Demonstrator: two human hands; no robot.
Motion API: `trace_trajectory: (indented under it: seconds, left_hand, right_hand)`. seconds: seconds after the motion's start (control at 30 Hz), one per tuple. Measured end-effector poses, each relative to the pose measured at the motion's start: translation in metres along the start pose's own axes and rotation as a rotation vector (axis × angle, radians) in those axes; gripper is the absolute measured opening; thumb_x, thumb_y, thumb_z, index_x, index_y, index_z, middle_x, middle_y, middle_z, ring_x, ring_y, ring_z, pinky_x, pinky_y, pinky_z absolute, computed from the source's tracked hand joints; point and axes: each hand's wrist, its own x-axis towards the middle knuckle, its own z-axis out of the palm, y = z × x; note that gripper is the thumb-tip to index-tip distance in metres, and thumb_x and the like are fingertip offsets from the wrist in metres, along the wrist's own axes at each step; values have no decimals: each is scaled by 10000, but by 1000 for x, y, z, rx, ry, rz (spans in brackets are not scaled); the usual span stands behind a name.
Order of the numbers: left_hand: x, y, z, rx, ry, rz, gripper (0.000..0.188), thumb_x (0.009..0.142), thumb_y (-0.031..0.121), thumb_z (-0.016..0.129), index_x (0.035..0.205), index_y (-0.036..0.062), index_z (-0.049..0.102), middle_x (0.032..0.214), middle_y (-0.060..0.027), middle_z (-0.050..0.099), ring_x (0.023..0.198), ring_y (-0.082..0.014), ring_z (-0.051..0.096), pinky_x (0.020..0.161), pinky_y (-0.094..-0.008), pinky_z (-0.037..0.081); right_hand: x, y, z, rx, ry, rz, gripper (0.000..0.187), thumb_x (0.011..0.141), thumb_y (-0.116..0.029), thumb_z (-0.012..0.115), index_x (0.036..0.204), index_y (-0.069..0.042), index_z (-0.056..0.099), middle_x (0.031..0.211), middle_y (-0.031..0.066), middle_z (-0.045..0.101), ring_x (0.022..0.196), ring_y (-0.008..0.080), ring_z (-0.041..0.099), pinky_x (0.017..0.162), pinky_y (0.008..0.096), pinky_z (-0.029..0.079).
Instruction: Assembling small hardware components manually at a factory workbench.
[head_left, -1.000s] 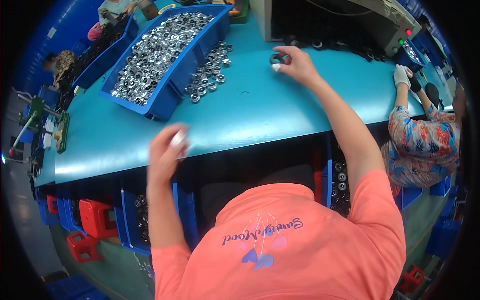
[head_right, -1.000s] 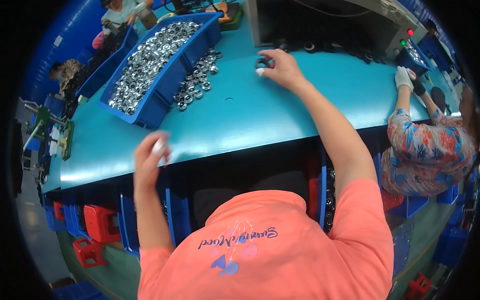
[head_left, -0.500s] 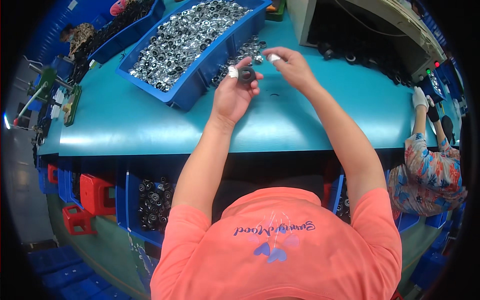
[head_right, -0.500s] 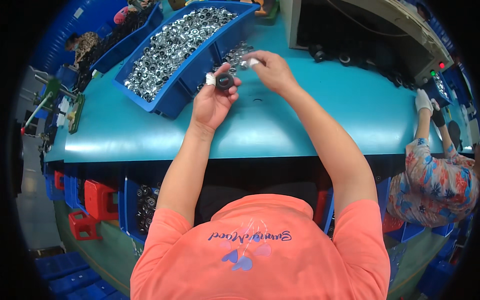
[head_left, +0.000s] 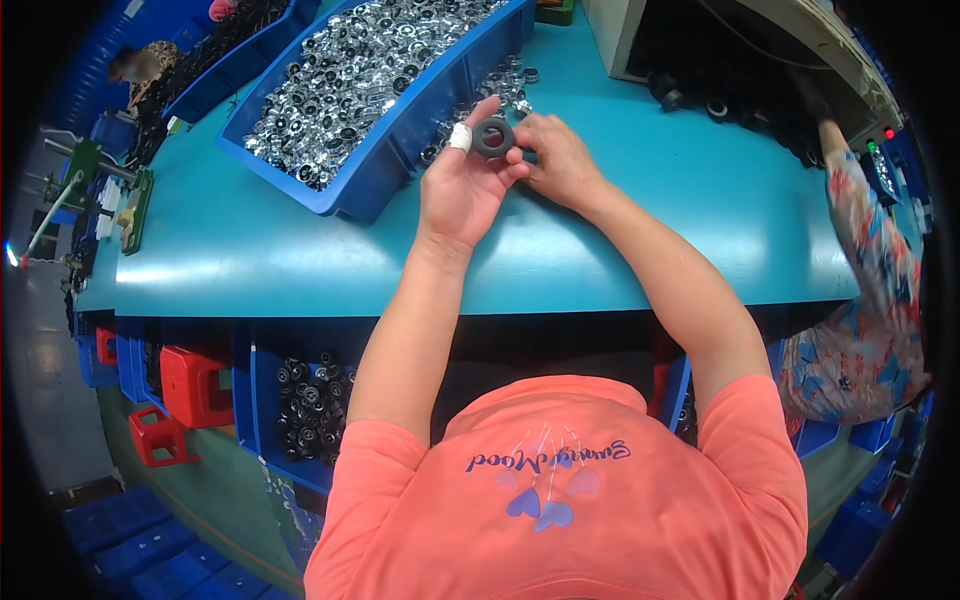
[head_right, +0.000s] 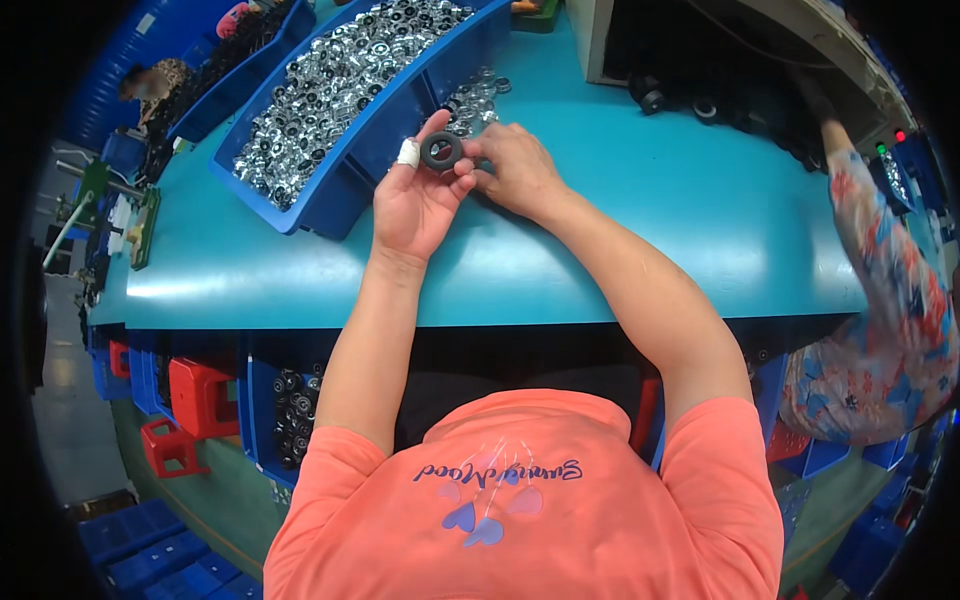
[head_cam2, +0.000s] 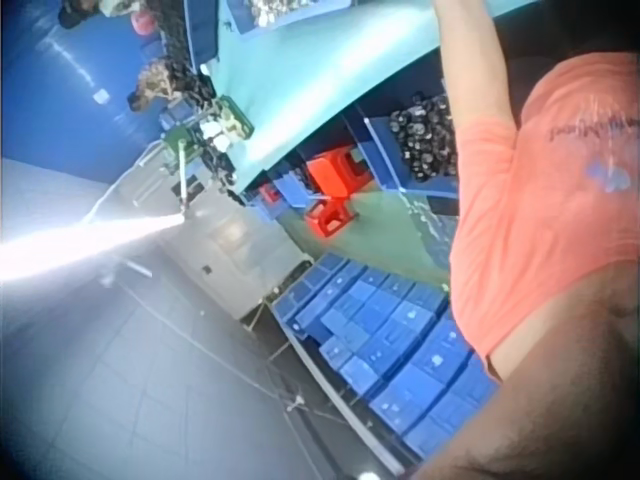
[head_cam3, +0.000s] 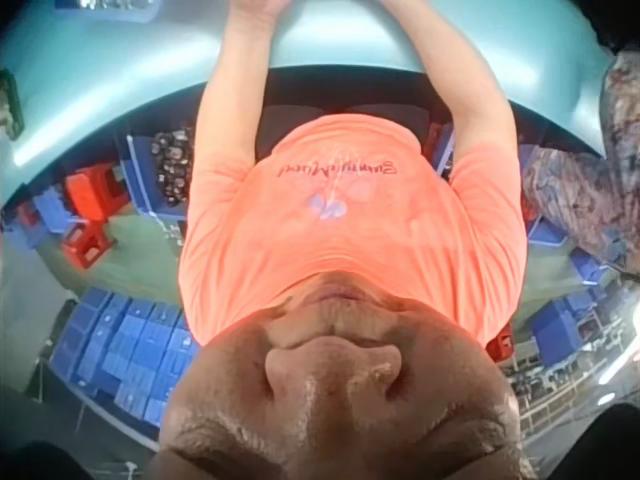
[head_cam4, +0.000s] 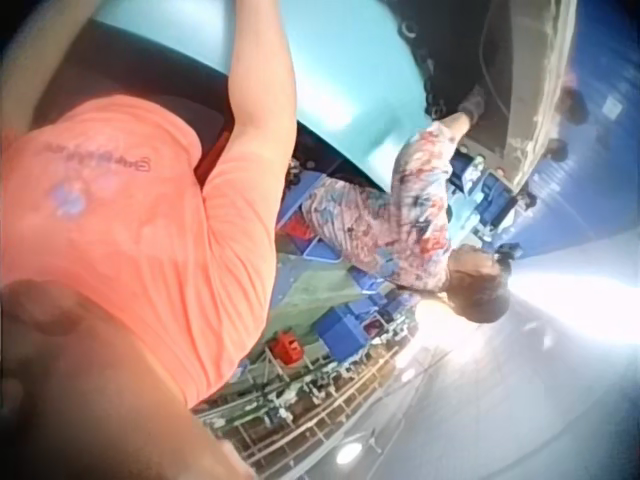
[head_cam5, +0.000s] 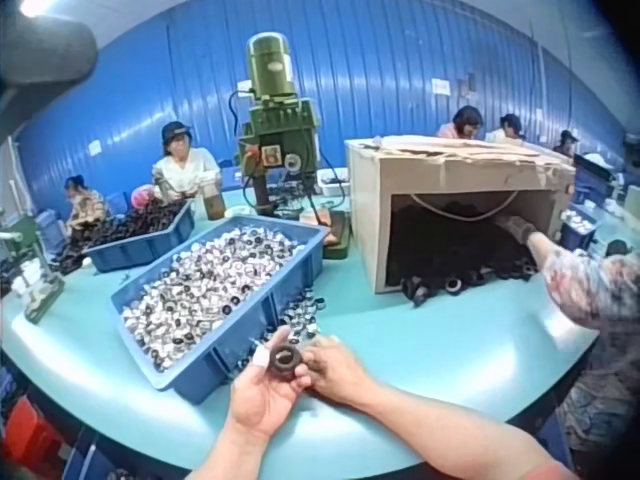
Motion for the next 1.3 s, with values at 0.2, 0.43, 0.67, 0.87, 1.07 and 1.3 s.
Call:
trace_trajectory:
  seconds: [0.2, 0.43, 0.67, 0.87, 1.07, 1.3]
  left_hand:
    - [1, 1, -5, -31, -27, 3, 429, 1070, 309, 377, 1374, 25, 480, 1184, -263, 605, 923, -256, 623, 841, -391, 524]
    - [3, -2, -11, 17, 47, 87, 342, 1046, 287, 453, 1220, 17, 570, 1170, -257, 633, 992, -319, 672, 910, -442, 566]
    - [2, -1, -17, 76, 150, 43, 391, 1047, 301, 448, 1182, -43, 574, 1108, -228, 665, 916, -275, 697, 803, -383, 609]
    - [1, -1, -14, 100, 210, 38, 387, 1053, 318, 441, 1141, -29, 588, 1072, -211, 674, 859, -249, 688, 751, -354, 600]
    - [0, 0, -11, 92, 218, 40, 389, 1059, 324, 429, 1121, -24, 591, 1052, -200, 675, 842, -245, 681, 741, -349, 594]
    - [0, 0, -12, 45, 196, 49, 382, 1055, 322, 435, 1111, -20, 595, 1057, -216, 671, 832, -247, 655, 725, -352, 558]
  right_hand:
    - [2, 1, -10, 404, 61, 205, 398, 748, -154, 798, 1119, -72, 681, 983, 73, 675, 867, 223, 652, 798, 344, 540]
    - [8, 19, -15, 808, 147, 230, 375, 759, -147, 790, 1096, -31, 672, 950, 27, 670, 844, 117, 620, 801, 287, 533]
    - [4, -14, -40, 992, 66, 247, 374, 859, -87, 663, 1229, -28, 672, 1023, 41, 682, 964, 113, 633, 888, 269, 511]
    - [2, -19, -44, 1029, -37, 234, 409, 874, -56, 629, 1281, -33, 653, 1125, 64, 666, 1008, 138, 633, 935, 289, 499]
    - [2, -17, -38, 1086, -10, 249, 428, 836, -42, 657, 1262, -10, 631, 1123, 78, 664, 1048, 163, 652, 941, 300, 505]
    - [0, -17, -41, 1117, -52, 251, 385, 817, -20, 657, 1201, -9, 638, 1127, 85, 676, 1054, 152, 649, 935, 300, 509]
